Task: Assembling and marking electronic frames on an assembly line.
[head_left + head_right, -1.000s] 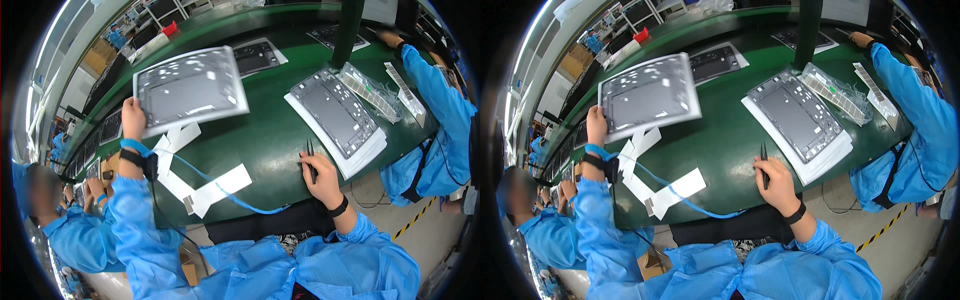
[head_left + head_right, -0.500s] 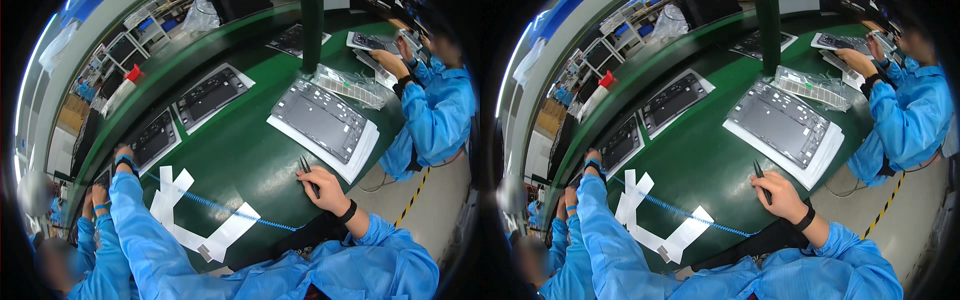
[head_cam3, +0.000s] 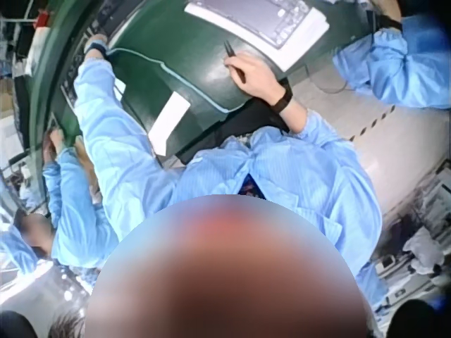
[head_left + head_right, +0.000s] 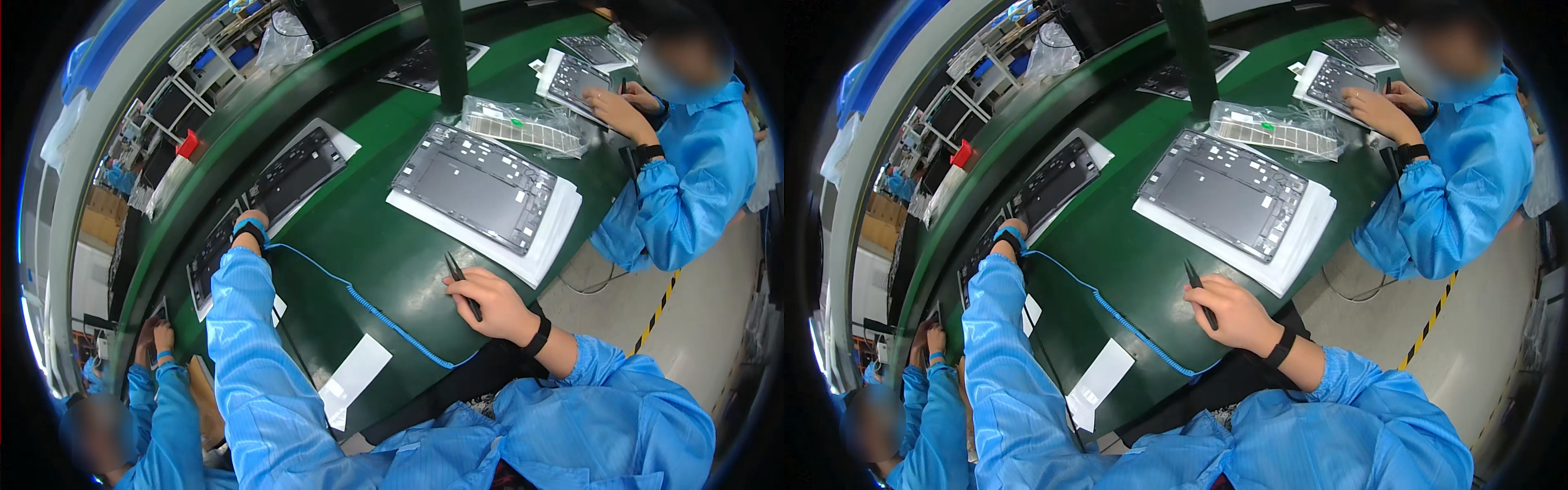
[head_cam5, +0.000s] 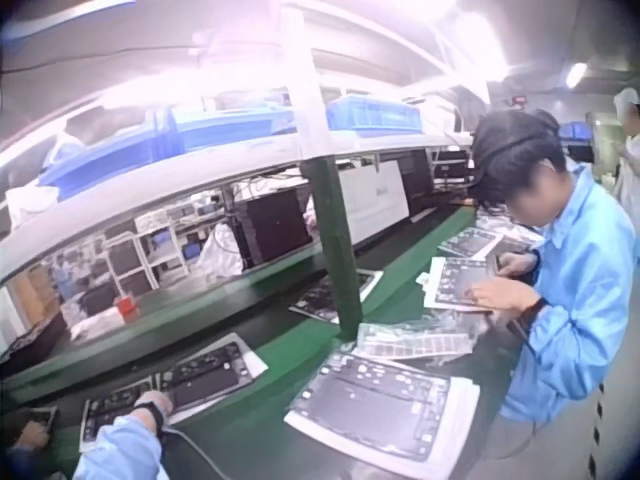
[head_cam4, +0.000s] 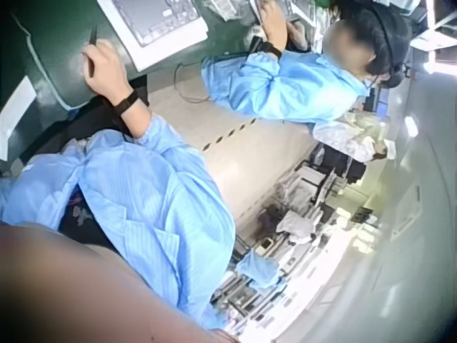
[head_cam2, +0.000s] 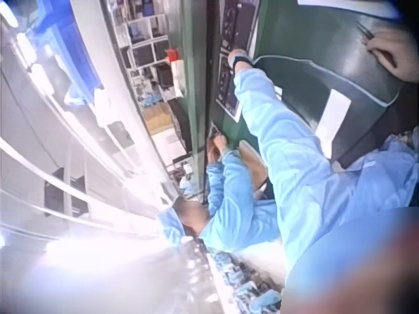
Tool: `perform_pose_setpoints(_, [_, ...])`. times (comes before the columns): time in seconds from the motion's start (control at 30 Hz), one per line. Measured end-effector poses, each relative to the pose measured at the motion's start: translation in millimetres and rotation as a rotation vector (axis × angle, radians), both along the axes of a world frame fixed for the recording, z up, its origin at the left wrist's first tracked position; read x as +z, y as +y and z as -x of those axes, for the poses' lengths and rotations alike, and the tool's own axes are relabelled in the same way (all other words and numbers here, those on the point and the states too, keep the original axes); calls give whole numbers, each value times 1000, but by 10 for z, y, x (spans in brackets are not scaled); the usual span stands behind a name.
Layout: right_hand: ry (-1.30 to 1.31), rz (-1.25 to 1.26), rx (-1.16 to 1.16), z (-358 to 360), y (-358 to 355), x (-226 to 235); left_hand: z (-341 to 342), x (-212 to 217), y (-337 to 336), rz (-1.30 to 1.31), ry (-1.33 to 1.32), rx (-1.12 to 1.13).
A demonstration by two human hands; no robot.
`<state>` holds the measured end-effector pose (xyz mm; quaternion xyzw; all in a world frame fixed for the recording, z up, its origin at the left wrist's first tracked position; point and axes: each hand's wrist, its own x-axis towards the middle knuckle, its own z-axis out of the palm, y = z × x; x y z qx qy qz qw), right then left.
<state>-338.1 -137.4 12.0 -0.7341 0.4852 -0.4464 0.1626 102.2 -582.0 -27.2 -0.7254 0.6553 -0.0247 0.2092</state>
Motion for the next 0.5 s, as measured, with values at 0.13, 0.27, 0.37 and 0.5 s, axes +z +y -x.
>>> perform_pose_setpoints(0.13, [-30,26,-19,6,-26,19,-143,-188,-85,28,3,-84])
perform_pose_setpoints(0.27, [-89,38,48,9,41,184,-1149,25,-304,126,-382,-457])
perform_pose_setpoints(0.37, [-177,184,115,-51,194,295,-2081,886,-33,222,-298,-589])
perform_pose_setpoints(0.5, [-3,33,-69,131,-8,-59,190,343,309,187,-27,-700])
